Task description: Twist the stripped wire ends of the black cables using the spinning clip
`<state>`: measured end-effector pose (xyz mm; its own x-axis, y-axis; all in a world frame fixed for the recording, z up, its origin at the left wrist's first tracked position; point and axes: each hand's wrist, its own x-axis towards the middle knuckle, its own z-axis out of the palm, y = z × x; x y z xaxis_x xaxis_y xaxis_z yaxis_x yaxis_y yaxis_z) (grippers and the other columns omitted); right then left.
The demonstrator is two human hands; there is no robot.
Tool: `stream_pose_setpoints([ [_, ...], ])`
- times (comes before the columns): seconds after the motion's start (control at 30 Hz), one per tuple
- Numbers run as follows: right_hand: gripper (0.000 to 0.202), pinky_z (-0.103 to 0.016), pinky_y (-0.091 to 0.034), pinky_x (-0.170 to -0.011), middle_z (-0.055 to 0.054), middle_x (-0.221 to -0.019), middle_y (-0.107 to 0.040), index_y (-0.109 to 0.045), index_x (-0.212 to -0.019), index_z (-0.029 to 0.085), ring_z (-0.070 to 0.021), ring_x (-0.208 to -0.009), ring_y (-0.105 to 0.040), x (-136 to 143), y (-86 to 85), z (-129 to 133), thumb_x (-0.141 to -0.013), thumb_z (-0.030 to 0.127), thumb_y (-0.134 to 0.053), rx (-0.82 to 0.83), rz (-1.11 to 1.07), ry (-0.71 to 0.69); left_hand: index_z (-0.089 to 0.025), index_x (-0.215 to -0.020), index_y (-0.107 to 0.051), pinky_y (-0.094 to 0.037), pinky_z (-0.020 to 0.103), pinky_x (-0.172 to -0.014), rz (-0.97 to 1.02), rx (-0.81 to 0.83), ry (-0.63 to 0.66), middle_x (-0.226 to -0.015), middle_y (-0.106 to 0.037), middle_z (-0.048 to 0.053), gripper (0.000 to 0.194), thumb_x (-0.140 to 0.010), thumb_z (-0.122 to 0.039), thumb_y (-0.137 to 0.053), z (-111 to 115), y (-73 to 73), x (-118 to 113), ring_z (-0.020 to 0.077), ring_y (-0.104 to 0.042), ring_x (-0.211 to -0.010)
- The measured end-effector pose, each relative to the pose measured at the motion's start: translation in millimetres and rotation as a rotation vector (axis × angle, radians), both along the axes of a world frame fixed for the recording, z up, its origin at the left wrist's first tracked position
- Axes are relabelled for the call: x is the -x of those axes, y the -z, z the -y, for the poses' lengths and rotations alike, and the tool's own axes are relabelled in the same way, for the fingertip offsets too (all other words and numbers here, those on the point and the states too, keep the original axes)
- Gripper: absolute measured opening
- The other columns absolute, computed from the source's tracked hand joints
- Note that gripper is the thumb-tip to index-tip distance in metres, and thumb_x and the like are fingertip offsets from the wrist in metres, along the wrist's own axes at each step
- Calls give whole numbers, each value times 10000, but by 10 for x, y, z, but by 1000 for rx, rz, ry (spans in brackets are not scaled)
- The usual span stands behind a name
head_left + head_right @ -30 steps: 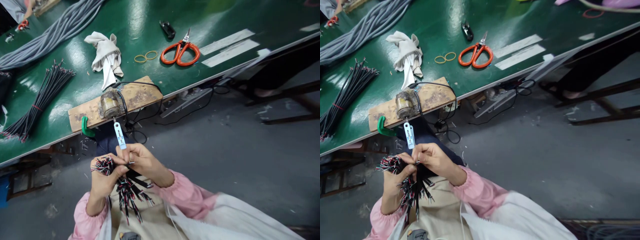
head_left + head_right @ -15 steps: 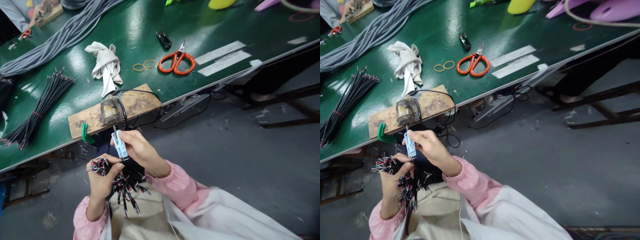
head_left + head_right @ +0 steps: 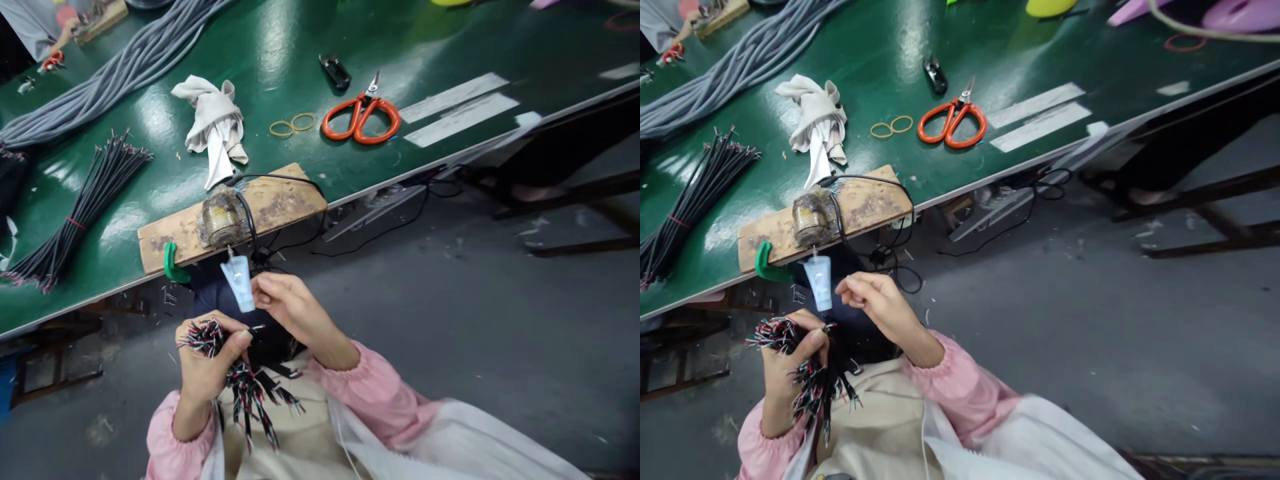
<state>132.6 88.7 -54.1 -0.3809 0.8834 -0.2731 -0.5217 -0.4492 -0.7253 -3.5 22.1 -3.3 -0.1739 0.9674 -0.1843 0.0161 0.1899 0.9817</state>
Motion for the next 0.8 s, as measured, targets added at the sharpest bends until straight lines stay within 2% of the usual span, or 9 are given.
stream_pose_setpoints([
  [0.17,263,-303,-456,-585,-29,-633,-686,-739,-666,196,-150,-597,-555,-183,-215,138,-822,405,-770,-475,287,18,-182,-577,-718,-368,233,-313,-16,93,199,-476,-626,43,496,-818,-614,-687,84,-11,11,109,-470,-327],
  [0.3,129,-339,-501,-675,-46,-724,-745,-768,-799,197,-163,-655,-600,-233,-425,190,-898,236,-695,-837,367,34,-193,-553,-642,-376,235,-345,-85,62,260,-453,-589,16,481,-832,-581,-688,93,-14,-30,117,-476,-360],
  [0.4,142,-345,-499,-699,-35,-705,-726,-729,-771,187,-158,-646,-592,-224,-458,206,-885,134,-663,-914,459,119,-186,-550,-603,-373,221,-395,-118,16,225,-431,-521,-33,416,-791,-486,-760,55,-43,-76,97,-447,-385],
  [0.5,180,-353,-488,-678,-19,-661,-683,-676,-712,195,-158,-611,-568,-203,-404,225,-880,138,-646,-898,555,221,-185,-620,-648,-414,222,-439,-116,-16,97,-483,-564,-45,298,-711,-405,-828,35,-45,-88,99,-489,-415],
  [0.6,209,-336,-465,-625,-7,-635,-642,-633,-693,204,-159,-608,-556,-170,-349,278,-889,135,-616,-902,600,312,-188,-666,-703,-440,233,-459,-79,-8,40,-556,-621,-27,226,-765,-367,-799,66,1,-62,106,-527,-429],
  [0.8,148,-330,-452,-603,-16,-682,-648,-673,-856,221,-172,-645,-574,-126,-310,418,-903,100,-603,-1088,716,505,-206,-687,-772,-446,222,-516,-120,-64,-16,-624,-665,-15,120,-780,-272,-812,116,65,-35,109,-564,-515],
])
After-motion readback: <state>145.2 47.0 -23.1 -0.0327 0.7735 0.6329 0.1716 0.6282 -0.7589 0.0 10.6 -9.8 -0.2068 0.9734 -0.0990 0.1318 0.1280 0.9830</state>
